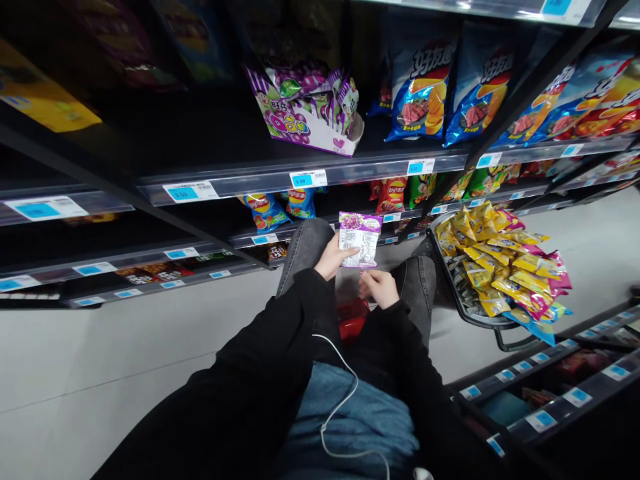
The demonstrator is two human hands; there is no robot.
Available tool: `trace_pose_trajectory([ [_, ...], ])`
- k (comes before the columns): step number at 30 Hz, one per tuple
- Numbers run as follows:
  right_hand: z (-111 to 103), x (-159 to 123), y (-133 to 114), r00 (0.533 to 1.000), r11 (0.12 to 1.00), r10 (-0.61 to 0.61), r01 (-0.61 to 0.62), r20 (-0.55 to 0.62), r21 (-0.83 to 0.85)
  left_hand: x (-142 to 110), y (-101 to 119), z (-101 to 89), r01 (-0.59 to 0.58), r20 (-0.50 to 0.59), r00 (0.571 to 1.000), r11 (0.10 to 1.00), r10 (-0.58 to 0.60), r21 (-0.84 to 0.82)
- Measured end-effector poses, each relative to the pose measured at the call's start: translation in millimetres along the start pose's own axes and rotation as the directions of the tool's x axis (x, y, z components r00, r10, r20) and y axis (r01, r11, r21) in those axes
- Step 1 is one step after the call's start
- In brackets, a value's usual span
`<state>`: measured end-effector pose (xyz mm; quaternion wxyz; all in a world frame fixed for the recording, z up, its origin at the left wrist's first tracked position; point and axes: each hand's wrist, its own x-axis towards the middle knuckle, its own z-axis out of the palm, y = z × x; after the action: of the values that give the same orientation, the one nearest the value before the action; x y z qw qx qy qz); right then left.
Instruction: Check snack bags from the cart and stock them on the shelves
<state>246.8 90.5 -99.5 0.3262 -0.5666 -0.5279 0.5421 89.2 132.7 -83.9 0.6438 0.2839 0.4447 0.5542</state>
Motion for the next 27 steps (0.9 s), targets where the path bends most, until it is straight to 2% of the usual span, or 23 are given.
trace_pose_trajectory([
  [1,-12.5,3.7,-2.1,0.999,0.999,0.035,-0.035,-0.026,0.008,0.5,3.0,-2.8,0.015,0.026,1.0,1.0,-0.015,0.017],
  [2,-25.3,8.1,-4.2,0.993,0.999,0.03,-0.028,-0.111,0.026,0.2,5.7,-4.7,0.042,0.072,0.996,0.998,-0.044,0.04],
  [4,-47.6,17.2,-7.4,0.941,0.993,-0.076,0.101,-0.331,0.059,-2.4,9.2,-5.9,0.106,0.213,0.969,0.988,-0.128,0.111],
  [5,-55.7,21.2,-7.9,0.919,0.981,-0.139,0.179,-0.37,0.075,-4.1,10.1,-5.6,0.134,0.291,0.94,0.979,-0.175,0.156],
  [6,-61.3,24.6,-7.5,0.922,0.967,-0.186,0.234,-0.341,0.105,-5.5,10.5,-5.1,0.154,0.36,0.907,0.967,-0.22,0.202],
  [7,-64.6,27.3,-6.0,0.941,0.955,-0.212,0.257,-0.263,0.149,-6.5,10.4,-4.6,0.167,0.412,0.874,0.956,-0.258,0.243],
  [9,-65.6,31.0,-0.8,0.972,0.946,-0.213,0.23,-0.093,0.229,-6.9,9.5,-4.0,0.174,0.448,0.844,0.941,-0.294,0.289],
  [10,-64.5,32.2,2.2,0.978,0.945,-0.2,0.209,-0.062,0.252,-6.3,8.6,-3.9,0.173,0.431,0.854,0.94,-0.292,0.295],
  [11,-62.9,32.9,5.0,0.979,0.944,-0.187,0.201,-0.078,0.261,-5.5,7.6,-3.7,0.166,0.389,0.88,0.944,-0.273,0.286],
  [13,-59.5,33.3,8.2,0.965,0.944,-0.173,0.22,-0.197,0.247,-3.8,4.6,-2.9,0.127,0.264,0.946,0.966,-0.186,0.226],
  [15,-56.2,32.1,7.2,0.926,0.943,-0.186,0.262,-0.329,0.204,-2.9,0.4,-0.4,0.06,0.165,0.983,0.987,-0.084,0.148],
  [17,-52.5,29.4,3.2,0.889,0.941,-0.229,0.306,-0.397,0.142,-2.7,-4.3,3.2,0.004,0.159,0.987,0.995,-0.02,0.101],
  [19,-49.0,25.7,-0.5,0.874,0.938,-0.264,0.332,-0.409,0.103,-2.7,-7.9,6.2,-0.014,0.192,0.981,0.994,-0.008,0.112],
  [23,-48.9,20.4,1.2,0.9,0.951,-0.222,0.285,-0.375,0.121,-0.8,-6.9,4.7,-0.066,0.199,0.98,0.966,0.015,0.252],
  [27,-59.3,21.0,6.2,0.922,0.957,-0.226,0.271,-0.315,0.105,0.5,-0.4,-2.0,-0.102,0.201,0.979,0.936,0.034,0.338],
])
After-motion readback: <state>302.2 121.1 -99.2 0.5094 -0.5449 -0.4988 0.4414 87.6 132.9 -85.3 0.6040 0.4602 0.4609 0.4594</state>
